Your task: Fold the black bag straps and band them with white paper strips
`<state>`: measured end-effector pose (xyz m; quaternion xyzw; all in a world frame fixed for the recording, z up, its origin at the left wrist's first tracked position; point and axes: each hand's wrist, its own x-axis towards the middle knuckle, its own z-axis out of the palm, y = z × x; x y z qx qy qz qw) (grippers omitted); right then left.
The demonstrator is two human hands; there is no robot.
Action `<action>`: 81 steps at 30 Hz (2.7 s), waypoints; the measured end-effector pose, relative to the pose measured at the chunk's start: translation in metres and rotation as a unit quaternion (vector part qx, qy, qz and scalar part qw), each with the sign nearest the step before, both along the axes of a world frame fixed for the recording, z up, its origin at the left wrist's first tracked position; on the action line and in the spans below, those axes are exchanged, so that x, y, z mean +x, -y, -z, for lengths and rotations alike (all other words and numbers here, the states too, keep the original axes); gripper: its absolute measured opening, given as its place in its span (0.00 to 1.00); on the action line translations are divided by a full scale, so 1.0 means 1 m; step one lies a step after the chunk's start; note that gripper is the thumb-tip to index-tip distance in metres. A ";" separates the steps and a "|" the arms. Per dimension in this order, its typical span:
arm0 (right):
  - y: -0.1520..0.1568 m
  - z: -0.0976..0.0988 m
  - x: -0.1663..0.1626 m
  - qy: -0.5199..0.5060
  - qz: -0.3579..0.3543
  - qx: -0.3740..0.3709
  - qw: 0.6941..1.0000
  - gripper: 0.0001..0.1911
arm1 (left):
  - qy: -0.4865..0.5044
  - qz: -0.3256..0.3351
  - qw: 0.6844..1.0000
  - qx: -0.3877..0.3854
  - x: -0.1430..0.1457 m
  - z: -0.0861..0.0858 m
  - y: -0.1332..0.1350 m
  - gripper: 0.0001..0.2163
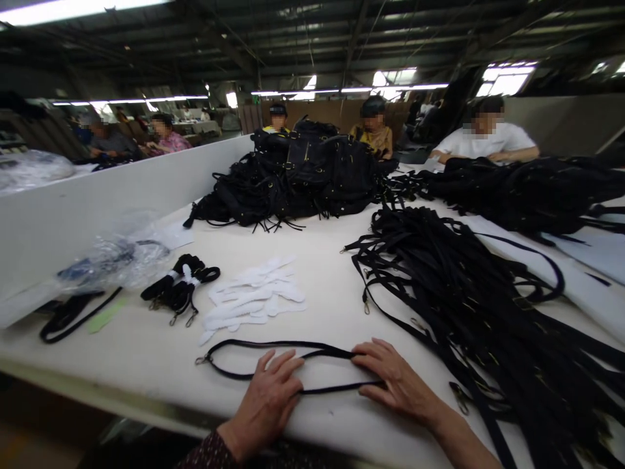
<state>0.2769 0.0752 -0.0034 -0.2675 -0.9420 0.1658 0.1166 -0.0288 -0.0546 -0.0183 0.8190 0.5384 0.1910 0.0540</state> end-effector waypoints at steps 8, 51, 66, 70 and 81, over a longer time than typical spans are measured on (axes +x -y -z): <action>0.003 0.014 0.005 0.018 0.011 0.047 0.999 0.13 | -0.076 -0.015 0.997 0.009 -0.071 -0.001 -0.003 0.08; 0.000 0.023 -0.034 -0.016 0.189 0.046 0.981 0.07 | 0.124 -0.145 0.979 -0.077 -0.118 0.005 -0.008 0.07; 0.000 0.013 -0.102 0.035 0.153 -0.010 0.987 0.28 | 0.131 -0.123 0.982 -0.055 -0.117 0.008 -0.005 0.07; 0.001 0.016 -0.106 0.014 0.149 -0.014 0.989 0.09 | 0.142 -0.129 0.981 -0.037 -0.119 0.011 -0.001 0.08; 0.005 0.022 -0.101 0.009 0.144 0.019 0.989 0.08 | 0.141 -0.166 0.975 -0.037 -0.122 -0.003 0.022 0.22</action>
